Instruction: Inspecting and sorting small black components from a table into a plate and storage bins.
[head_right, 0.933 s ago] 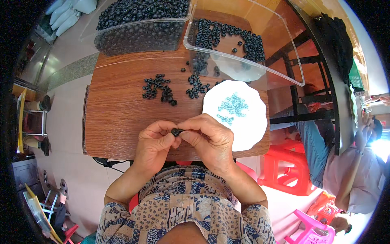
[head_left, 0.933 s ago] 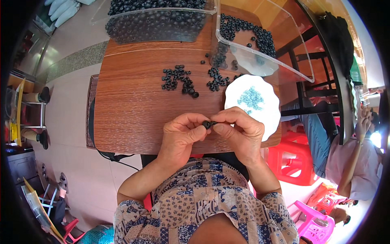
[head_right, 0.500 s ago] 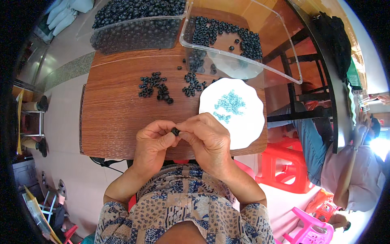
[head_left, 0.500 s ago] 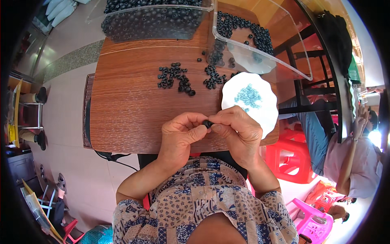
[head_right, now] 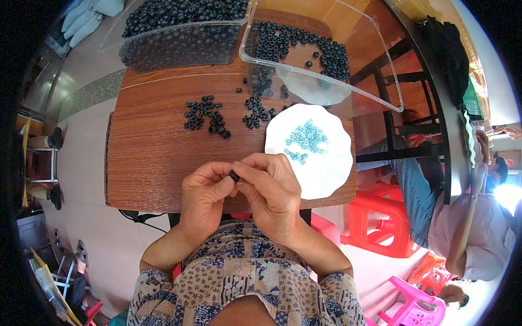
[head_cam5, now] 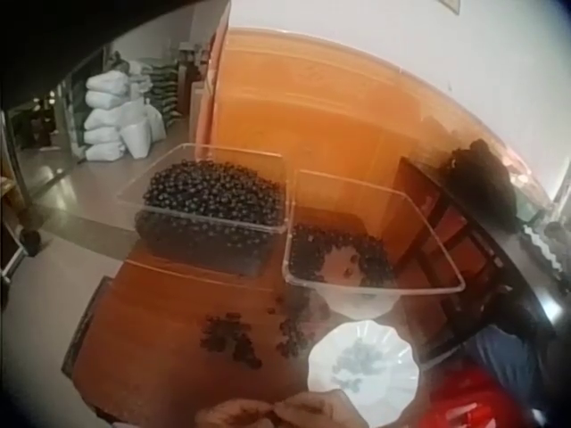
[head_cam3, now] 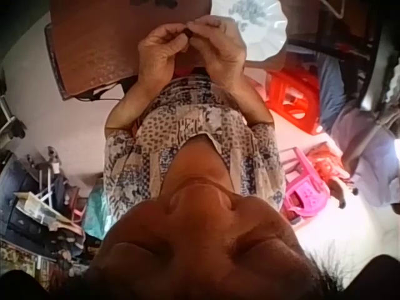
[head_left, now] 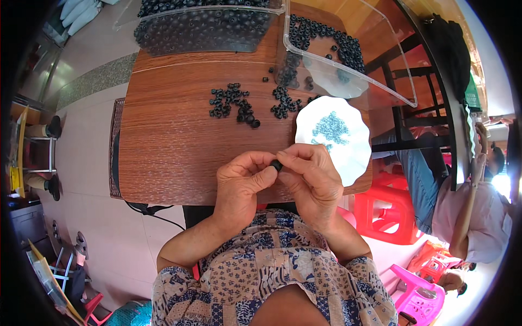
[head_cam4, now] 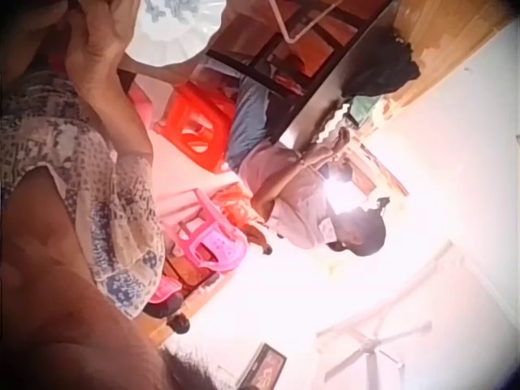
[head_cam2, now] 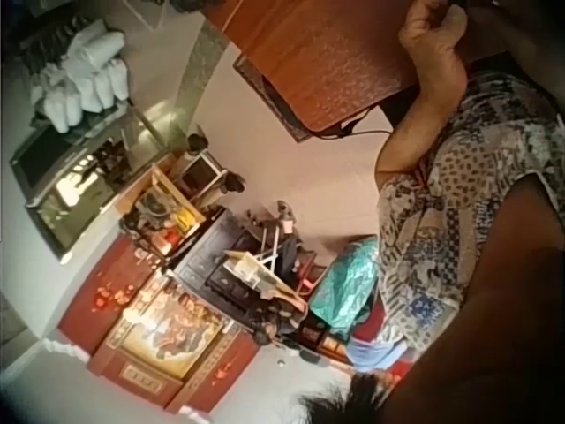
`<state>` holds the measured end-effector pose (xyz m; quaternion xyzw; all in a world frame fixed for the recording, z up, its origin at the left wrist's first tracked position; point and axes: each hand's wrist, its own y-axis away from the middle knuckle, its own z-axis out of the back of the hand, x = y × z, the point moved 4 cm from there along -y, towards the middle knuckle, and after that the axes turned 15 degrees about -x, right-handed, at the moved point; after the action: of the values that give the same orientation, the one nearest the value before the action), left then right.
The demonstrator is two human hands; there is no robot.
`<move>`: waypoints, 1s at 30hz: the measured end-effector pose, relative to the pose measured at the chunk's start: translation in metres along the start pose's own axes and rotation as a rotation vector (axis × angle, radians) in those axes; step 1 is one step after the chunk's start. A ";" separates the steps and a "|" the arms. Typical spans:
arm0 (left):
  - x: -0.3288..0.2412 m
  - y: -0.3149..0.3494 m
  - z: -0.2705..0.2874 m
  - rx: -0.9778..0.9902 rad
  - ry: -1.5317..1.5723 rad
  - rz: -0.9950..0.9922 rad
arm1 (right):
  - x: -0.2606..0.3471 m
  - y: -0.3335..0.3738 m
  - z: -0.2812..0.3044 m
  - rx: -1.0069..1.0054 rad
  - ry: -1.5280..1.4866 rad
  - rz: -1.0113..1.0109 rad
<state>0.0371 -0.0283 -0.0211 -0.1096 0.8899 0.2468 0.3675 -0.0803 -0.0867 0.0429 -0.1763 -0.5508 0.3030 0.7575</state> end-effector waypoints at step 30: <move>0.005 0.002 -0.019 -0.136 0.046 -0.018 | -0.002 0.007 -0.017 -0.197 0.322 0.544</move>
<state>0.0212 -0.0366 -0.0126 -0.1479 0.8784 0.3006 0.3408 -0.0666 -0.0815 0.0311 -0.4348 -0.3834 0.4078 0.7054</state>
